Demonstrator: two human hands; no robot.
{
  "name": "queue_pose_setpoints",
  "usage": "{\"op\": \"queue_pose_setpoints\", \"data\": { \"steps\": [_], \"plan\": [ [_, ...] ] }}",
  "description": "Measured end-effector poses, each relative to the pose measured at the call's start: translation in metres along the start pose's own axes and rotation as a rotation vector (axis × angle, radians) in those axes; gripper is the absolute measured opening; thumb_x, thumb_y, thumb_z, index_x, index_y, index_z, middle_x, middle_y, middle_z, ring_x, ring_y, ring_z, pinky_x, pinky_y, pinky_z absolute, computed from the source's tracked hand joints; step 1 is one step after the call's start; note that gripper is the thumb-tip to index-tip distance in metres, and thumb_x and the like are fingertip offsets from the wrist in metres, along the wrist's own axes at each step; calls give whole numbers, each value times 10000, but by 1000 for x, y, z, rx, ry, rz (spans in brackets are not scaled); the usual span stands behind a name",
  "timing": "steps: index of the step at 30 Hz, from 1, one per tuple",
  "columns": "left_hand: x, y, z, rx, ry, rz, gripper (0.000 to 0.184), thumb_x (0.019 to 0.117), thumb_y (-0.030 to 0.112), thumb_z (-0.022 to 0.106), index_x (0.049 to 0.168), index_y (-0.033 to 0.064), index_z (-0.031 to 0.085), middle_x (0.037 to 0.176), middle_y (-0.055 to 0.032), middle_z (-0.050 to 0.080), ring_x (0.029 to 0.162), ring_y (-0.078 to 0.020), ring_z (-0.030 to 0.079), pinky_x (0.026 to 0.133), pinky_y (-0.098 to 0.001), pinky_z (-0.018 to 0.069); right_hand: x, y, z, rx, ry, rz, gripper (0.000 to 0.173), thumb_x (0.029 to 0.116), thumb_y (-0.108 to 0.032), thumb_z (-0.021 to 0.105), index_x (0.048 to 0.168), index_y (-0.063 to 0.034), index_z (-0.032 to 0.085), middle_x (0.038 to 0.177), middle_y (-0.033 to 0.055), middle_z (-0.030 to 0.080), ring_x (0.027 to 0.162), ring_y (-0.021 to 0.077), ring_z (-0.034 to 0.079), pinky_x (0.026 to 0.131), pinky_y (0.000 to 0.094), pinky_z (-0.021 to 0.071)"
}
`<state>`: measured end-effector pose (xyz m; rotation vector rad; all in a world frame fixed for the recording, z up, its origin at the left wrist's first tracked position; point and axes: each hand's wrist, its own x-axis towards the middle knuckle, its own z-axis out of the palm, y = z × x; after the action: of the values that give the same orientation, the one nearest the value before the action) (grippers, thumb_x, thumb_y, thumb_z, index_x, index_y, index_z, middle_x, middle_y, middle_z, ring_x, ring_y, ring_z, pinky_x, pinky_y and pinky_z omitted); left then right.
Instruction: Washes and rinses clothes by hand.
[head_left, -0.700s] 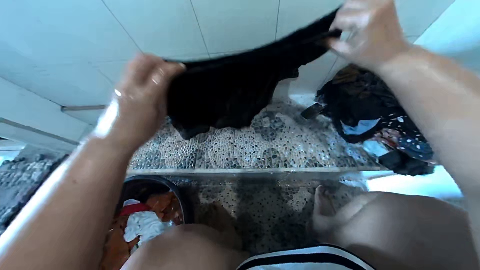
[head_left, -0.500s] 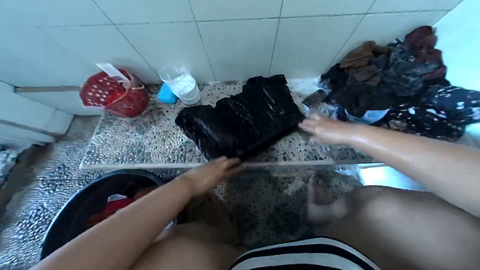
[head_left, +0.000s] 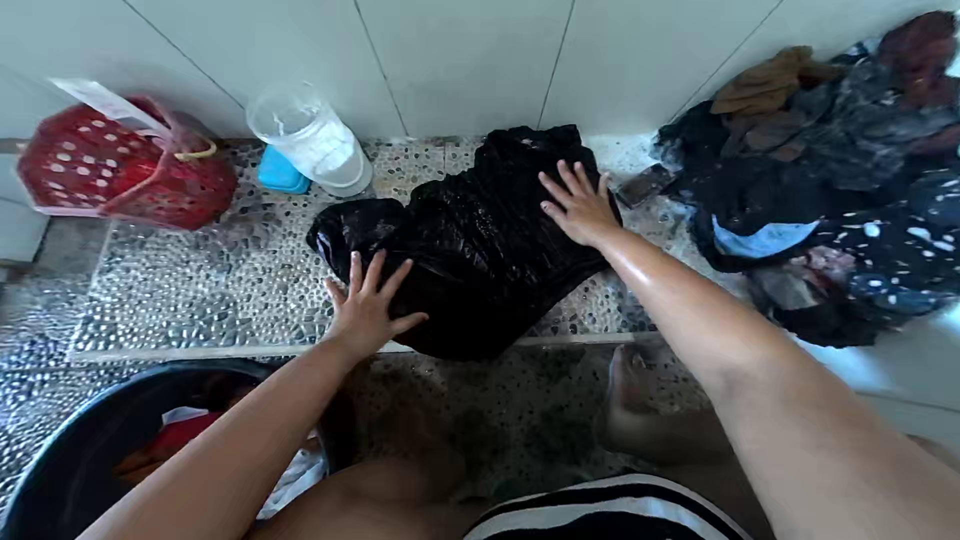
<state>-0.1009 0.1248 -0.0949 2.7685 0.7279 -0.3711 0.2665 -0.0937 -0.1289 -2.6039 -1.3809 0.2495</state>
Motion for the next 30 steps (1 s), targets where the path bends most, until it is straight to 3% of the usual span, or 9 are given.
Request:
{"op": "queue_pose_setpoints", "data": {
  "steps": [4,6,8,9,11,15,19,24,30],
  "plan": [
    [6,-15,1,-4,17,-12,966,856,727,649,1639,311,266,1720,-177,65,1547,-522,-49,1100,-845,30,19,21,-15,-44,-45,111,613,1081,-579,229,1652,-363,177,1741,69,60,1596,358,-5,1129,814,-56],
    [6,-16,3,-12,45,12,962,859,722,651,1636,295,279,1718,-184,75,1546,-525,-53,1092,-851,16,15,6,-29,-48,-51,135,583,1097,-487,343,1639,-285,276,1724,134,133,1586,396,70,1173,769,3],
    [7,-19,6,-16,90,41,953,857,726,646,1628,279,309,1706,-202,126,1544,-534,-29,1084,-859,12,3,-23,-44,56,107,70,393,1017,-223,596,1390,-100,620,1503,225,492,1406,435,439,1139,650,335],
    [7,-19,8,-25,106,50,947,856,721,652,1623,274,323,1701,-204,148,1544,-534,-20,1083,-860,8,-4,-39,-49,139,148,5,277,989,-148,621,1238,-47,688,1312,217,614,1237,400,579,1049,576,466],
    [5,-19,11,-40,117,55,952,852,719,658,1622,270,325,1701,-198,152,1546,-528,-26,1084,-857,-5,-15,-68,-48,335,99,-70,189,990,-146,623,1089,-10,708,1060,169,700,983,303,697,898,486,573],
    [6,-17,10,-41,126,47,957,847,724,660,1622,273,325,1701,-196,152,1548,-523,-30,1085,-855,-6,-7,-98,-29,421,-64,55,427,948,-363,732,1167,-1,673,1019,175,702,927,322,696,857,527,564],
    [5,-18,9,-39,111,42,947,857,742,629,1627,294,307,1706,-184,143,1549,-518,-36,1090,-849,-6,-14,-105,-30,433,-61,124,248,941,-160,691,1153,-32,693,1064,166,712,981,325,697,876,544,556],
    [6,-19,9,-65,110,51,943,855,733,641,1624,296,315,1709,-176,140,1551,-514,-33,1090,-850,-7,-24,-84,-48,789,89,241,142,930,-101,647,1044,-16,648,881,107,705,658,185,676,600,374,585],
    [6,-16,11,-56,128,45,950,844,725,663,1618,285,333,1706,-186,144,1550,-516,-22,1095,-847,-1,13,-123,-33,370,24,56,366,986,-270,673,1262,-30,663,1126,184,711,1043,347,696,925,550,552]
  ]
}}
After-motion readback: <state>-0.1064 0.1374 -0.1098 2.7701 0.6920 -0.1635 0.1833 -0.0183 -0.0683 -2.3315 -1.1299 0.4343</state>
